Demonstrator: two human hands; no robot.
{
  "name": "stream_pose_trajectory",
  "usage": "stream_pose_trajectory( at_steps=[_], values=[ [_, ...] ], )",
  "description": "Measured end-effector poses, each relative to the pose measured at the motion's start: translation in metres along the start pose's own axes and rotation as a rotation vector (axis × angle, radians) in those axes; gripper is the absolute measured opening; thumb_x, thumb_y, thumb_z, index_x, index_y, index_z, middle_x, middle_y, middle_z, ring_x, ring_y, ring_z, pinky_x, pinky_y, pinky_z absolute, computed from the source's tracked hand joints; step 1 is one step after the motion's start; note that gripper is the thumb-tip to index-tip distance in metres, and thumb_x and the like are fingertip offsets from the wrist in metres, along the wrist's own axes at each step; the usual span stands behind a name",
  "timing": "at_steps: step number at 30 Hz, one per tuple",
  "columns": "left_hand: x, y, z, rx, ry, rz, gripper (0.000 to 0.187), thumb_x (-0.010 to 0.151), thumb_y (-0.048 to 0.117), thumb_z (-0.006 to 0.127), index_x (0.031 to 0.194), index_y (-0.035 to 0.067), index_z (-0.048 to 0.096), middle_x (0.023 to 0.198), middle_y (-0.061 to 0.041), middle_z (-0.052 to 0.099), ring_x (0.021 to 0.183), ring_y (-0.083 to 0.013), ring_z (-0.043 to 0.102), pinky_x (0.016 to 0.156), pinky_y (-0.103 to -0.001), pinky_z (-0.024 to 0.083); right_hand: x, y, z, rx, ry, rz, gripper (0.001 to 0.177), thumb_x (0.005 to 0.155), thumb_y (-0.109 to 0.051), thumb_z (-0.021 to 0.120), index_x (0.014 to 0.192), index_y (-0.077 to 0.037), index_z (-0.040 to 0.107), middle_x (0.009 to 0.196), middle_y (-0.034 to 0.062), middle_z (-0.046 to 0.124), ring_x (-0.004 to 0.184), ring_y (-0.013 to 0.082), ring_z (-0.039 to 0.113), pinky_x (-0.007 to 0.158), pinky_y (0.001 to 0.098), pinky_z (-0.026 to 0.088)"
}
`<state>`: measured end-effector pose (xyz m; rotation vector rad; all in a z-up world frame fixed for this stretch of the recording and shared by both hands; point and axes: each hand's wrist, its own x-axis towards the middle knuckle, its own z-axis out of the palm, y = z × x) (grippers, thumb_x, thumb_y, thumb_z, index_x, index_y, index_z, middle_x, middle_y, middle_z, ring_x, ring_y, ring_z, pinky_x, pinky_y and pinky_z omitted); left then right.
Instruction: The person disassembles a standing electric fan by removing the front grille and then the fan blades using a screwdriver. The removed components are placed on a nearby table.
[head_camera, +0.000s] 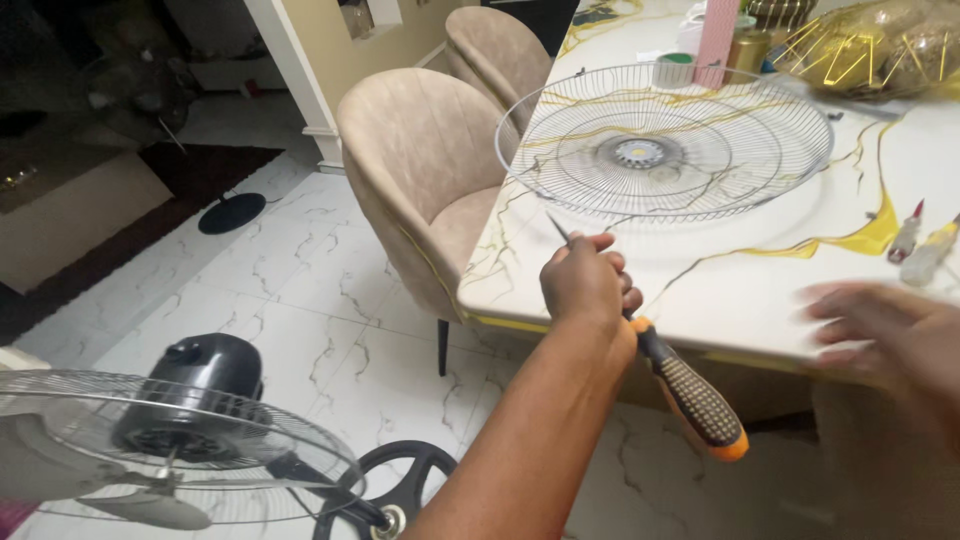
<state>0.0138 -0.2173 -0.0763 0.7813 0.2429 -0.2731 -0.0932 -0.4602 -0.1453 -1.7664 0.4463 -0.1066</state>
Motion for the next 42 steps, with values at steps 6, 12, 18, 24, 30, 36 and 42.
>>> stream_pose_trajectory(
  at_steps=[6,12,18,24,30,36,42],
  values=[
    [0.042,-0.036,0.03,-0.078,0.141,-0.069,0.025,0.106,0.023,0.037,0.102,0.005,0.053,0.068,-0.001,0.043,0.047,-0.0082,0.028,0.042,-0.027,0.022,0.103,0.001,-0.095,-0.604,0.396,0.18,0.048,0.109,-0.038,0.058,0.108,0.009,0.065,0.083,0.0214,0.067,0.063,0.0264,0.061,0.063,0.0432,0.055],
    [0.068,-0.065,0.082,-0.057,0.134,-0.075,0.025,0.106,0.024,0.037,0.102,0.006,0.054,0.068,-0.001,0.044,0.047,-0.0079,0.03,0.043,-0.027,0.022,0.167,0.021,-0.146,-0.53,0.328,0.426,0.05,0.105,-0.042,0.062,0.092,0.006,0.067,0.068,0.0232,0.069,0.046,0.027,0.062,0.051,0.0403,0.055],
    [0.081,-0.076,0.103,-0.07,0.121,-0.051,0.027,0.107,0.026,0.037,0.102,0.006,0.054,0.068,-0.001,0.045,0.047,-0.0076,0.029,0.043,-0.027,0.021,0.171,0.035,-0.157,-0.599,0.378,0.183,0.061,0.109,-0.045,0.066,0.074,0.005,0.068,0.058,0.0222,0.066,0.044,0.0294,0.057,0.046,0.0468,0.048],
    [0.095,-0.073,0.102,-0.079,0.185,-0.052,0.019,0.101,0.017,0.039,0.101,0.006,0.055,0.067,-0.001,0.045,0.046,-0.0079,0.029,0.042,-0.027,0.021,0.159,0.011,-0.107,-0.54,0.334,-0.082,0.047,0.091,-0.04,0.072,0.069,0.002,0.07,0.062,0.0165,0.067,0.049,0.0248,0.067,0.057,0.0374,0.053],
    [0.099,-0.073,0.101,-0.079,0.189,-0.02,0.019,0.101,0.018,0.04,0.101,0.006,0.055,0.068,-0.001,0.046,0.047,-0.0078,0.029,0.042,-0.028,0.022,0.16,-0.014,-0.059,-0.804,0.234,-0.023,0.047,0.089,-0.04,0.073,0.062,-0.002,0.073,0.06,0.0134,0.069,0.057,0.0266,0.068,0.066,0.0393,0.056],
    [0.095,-0.069,0.087,-0.11,0.207,-0.029,0.017,0.1,0.017,0.041,0.101,0.007,0.054,0.069,-0.001,0.045,0.047,-0.0077,0.028,0.042,-0.027,0.022,0.173,-0.02,-0.054,-0.839,0.186,0.006,0.051,0.093,-0.04,0.071,0.062,0.0,0.074,0.06,0.0136,0.07,0.054,0.0262,0.073,0.067,0.0376,0.057],
    [0.081,-0.063,0.07,-0.114,0.259,-0.013,0.021,0.102,0.022,0.04,0.1,0.006,0.054,0.069,-0.002,0.046,0.047,-0.0081,0.028,0.042,-0.027,0.021,0.17,0.0,-0.067,-0.772,0.39,-0.127,0.041,0.095,-0.04,0.076,0.096,0.001,0.072,0.073,0.0186,0.074,0.056,0.0284,0.073,0.064,0.0408,0.06]
  ],
)
